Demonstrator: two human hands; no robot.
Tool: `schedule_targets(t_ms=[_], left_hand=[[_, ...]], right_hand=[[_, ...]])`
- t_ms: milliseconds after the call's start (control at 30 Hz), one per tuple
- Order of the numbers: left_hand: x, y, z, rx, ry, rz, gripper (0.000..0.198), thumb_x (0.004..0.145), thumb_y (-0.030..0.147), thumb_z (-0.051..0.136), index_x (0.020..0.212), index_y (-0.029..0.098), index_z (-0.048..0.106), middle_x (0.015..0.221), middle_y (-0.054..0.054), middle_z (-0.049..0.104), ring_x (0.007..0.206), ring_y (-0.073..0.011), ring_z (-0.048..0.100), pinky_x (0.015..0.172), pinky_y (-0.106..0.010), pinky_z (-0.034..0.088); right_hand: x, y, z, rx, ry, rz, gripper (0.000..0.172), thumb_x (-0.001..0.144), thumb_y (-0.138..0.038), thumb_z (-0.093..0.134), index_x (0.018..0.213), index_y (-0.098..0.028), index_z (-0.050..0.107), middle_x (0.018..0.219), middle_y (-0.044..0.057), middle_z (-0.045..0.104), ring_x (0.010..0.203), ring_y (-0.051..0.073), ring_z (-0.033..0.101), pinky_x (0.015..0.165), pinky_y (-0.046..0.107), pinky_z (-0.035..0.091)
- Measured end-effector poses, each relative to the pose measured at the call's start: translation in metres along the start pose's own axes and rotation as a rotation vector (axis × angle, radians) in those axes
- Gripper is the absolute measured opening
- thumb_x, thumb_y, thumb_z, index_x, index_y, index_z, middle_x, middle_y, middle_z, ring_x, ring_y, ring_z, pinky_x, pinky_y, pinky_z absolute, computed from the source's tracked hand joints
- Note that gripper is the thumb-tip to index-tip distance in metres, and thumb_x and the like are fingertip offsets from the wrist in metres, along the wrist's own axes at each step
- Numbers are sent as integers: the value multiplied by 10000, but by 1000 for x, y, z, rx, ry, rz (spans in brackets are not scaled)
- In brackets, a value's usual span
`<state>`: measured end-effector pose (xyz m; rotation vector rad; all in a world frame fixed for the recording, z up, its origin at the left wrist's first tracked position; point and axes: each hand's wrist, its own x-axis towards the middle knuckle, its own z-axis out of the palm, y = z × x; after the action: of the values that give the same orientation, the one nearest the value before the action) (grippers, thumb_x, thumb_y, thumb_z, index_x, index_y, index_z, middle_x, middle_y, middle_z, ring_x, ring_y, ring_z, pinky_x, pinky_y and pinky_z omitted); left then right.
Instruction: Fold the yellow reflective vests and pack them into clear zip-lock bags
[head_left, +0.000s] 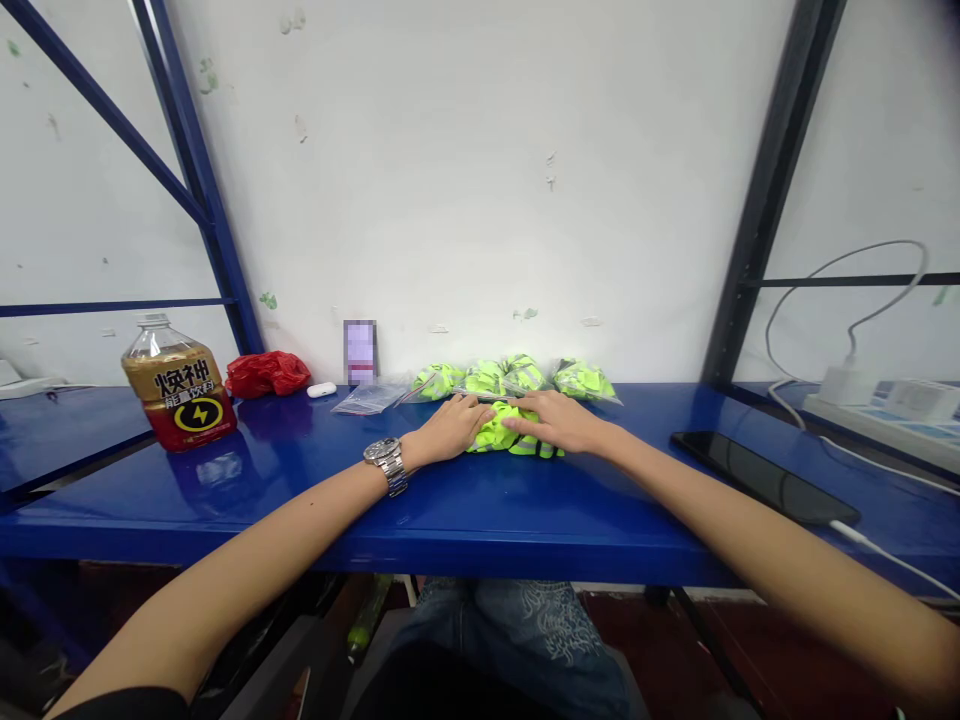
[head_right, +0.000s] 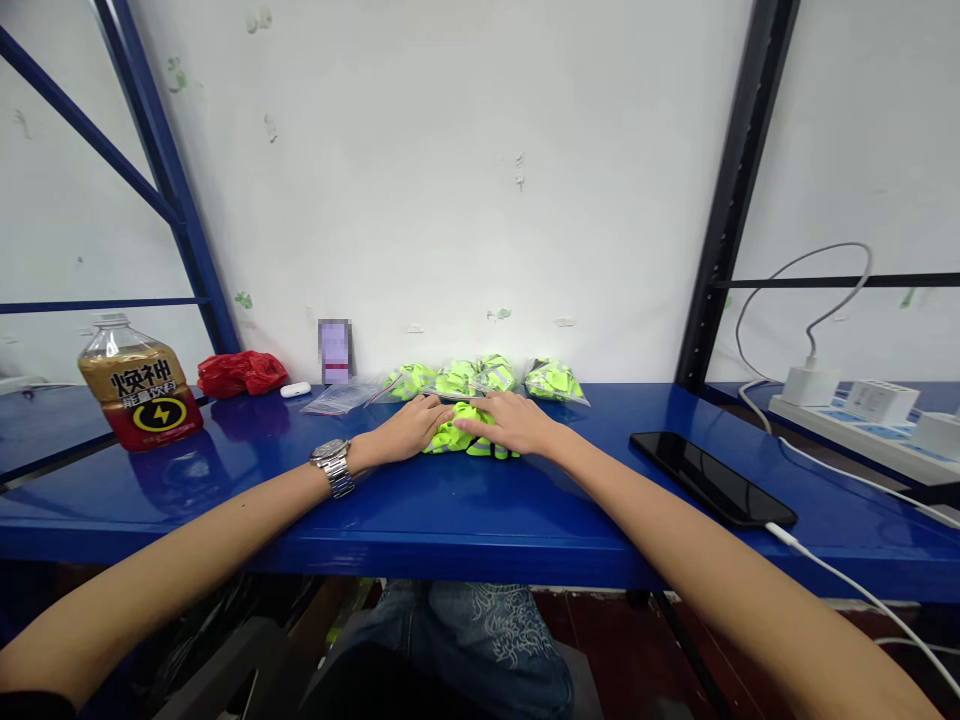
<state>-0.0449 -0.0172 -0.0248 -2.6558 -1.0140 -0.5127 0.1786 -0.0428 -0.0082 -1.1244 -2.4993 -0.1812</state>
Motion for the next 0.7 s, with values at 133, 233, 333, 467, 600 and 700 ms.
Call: schedule_targets(t_ms=[133, 233, 333, 467, 600, 700], left_hand=[[-3, 4, -3, -113, -13, -1, 437, 1007, 343, 191, 982, 154, 584, 895, -90, 564, 821, -216, 516, 804, -350, 411], [-6, 4, -5, -240, -66, -71, 465, 1003, 415, 166, 937, 179, 561, 847, -66, 591, 772, -210, 540, 747, -331, 403], [-8, 4, -8, -359, -162, -137, 585, 985, 512, 78, 850, 189, 546, 805, -56, 601, 731, -206, 542, 701, -326, 395], [-9, 9, -11, -347, -192, -133, 582, 893, 694, 288, 957, 183, 558, 963, -86, 630, 836, -239, 571, 732, -337, 416], [-10, 10, -13, -277, -198, -88, 566, 848, 672, 430, 1095, 174, 540, 1083, -117, 624, 917, -275, 596, 770, -359, 439], [-10, 8, -11, -238, -206, -56, 504, 866, 611, 437, 1086, 168, 534, 1060, -120, 628, 905, -283, 608, 772, -365, 448]], right_hand=[[-2, -11, -6, -152, -93, 41, 814, 685, -768, 578, 1175, -120, 617, 1027, 173, 641, 842, 314, 613, 625, 332, 414], [2, -14, -7, -145, -169, 48, 622, 781, -625, 582, 1134, -114, 621, 1031, 178, 641, 856, 306, 620, 626, 330, 415], [6, -15, -8, -111, -244, 84, 451, 848, -529, 534, 1035, -130, 634, 980, 163, 659, 840, 296, 625, 633, 335, 419], [6, -14, -8, -77, -268, 110, 560, 778, -633, 573, 1044, -143, 620, 972, 157, 670, 839, 317, 627, 661, 359, 439], [4, -8, -2, -13, -250, 41, 900, 685, -741, 599, 1303, -98, 482, 1102, 199, 642, 949, 353, 613, 741, 390, 456], [3, -2, 3, -20, -209, 6, 906, 734, -716, 569, 1362, -80, 419, 1068, 202, 652, 916, 348, 622, 726, 391, 454]])
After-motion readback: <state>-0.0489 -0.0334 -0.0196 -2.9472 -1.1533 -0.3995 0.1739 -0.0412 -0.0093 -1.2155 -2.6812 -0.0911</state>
